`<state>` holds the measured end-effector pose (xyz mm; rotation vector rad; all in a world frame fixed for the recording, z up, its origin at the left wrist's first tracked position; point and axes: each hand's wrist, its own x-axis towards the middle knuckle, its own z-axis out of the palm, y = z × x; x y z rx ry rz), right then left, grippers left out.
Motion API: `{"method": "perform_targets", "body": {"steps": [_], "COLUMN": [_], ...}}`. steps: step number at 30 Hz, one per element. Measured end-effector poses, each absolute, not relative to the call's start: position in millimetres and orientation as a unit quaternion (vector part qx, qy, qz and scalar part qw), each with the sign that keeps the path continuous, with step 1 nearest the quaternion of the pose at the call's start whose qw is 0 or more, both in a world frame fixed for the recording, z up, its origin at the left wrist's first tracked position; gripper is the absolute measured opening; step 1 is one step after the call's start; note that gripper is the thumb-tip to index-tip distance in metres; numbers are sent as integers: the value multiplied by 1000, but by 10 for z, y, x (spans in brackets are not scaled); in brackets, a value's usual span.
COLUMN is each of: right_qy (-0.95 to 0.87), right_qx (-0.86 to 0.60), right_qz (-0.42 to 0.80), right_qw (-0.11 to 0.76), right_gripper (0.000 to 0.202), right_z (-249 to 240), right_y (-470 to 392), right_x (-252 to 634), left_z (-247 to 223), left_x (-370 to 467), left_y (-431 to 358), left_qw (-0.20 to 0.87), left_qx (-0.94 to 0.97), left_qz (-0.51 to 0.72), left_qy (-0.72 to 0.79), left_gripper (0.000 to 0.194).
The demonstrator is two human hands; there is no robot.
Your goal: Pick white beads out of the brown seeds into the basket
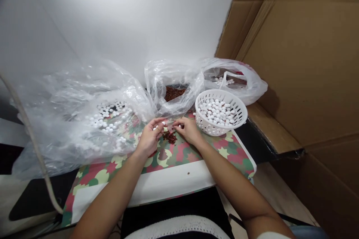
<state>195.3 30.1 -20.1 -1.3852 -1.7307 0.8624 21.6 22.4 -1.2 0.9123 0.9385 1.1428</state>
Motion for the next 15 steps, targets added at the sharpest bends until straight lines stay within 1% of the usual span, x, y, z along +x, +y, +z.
{"method": "perform_targets", "body": {"steps": [4, 6, 7, 9, 12, 13, 15], "right_qy": [-721, -724, -717, -682, -602, -586, -577], "right_qx": [-552, -554, -553, -538, -480, -459, -436], "right_qz": [271, 263, 270, 332, 481, 514, 535], "right_qw": [319, 316, 327, 368, 420, 427, 437], "right_gripper": [16, 14, 14, 17, 34, 37, 39], "right_z": [-241, -229, -213, -160, -57, -27, 10], "right_y": [325, 322, 313, 279, 204, 181, 151], "right_x": [1894, 1881, 1881, 1884, 1877, 1869, 1848], "left_z": [-42, -44, -42, -34, -22, -19, -15], "left_x": [215, 213, 213, 215, 220, 222, 223], "left_y": [231, 230, 229, 226, 222, 222, 221], "left_qw": [640, 642, 645, 652, 662, 663, 665], "left_qx": [403, 408, 406, 399, 387, 385, 383], "left_qz": [505, 502, 501, 499, 496, 495, 495], "left_qy": [416, 412, 410, 408, 409, 409, 408], "left_gripper": [58, 57, 57, 60, 64, 64, 64]}}
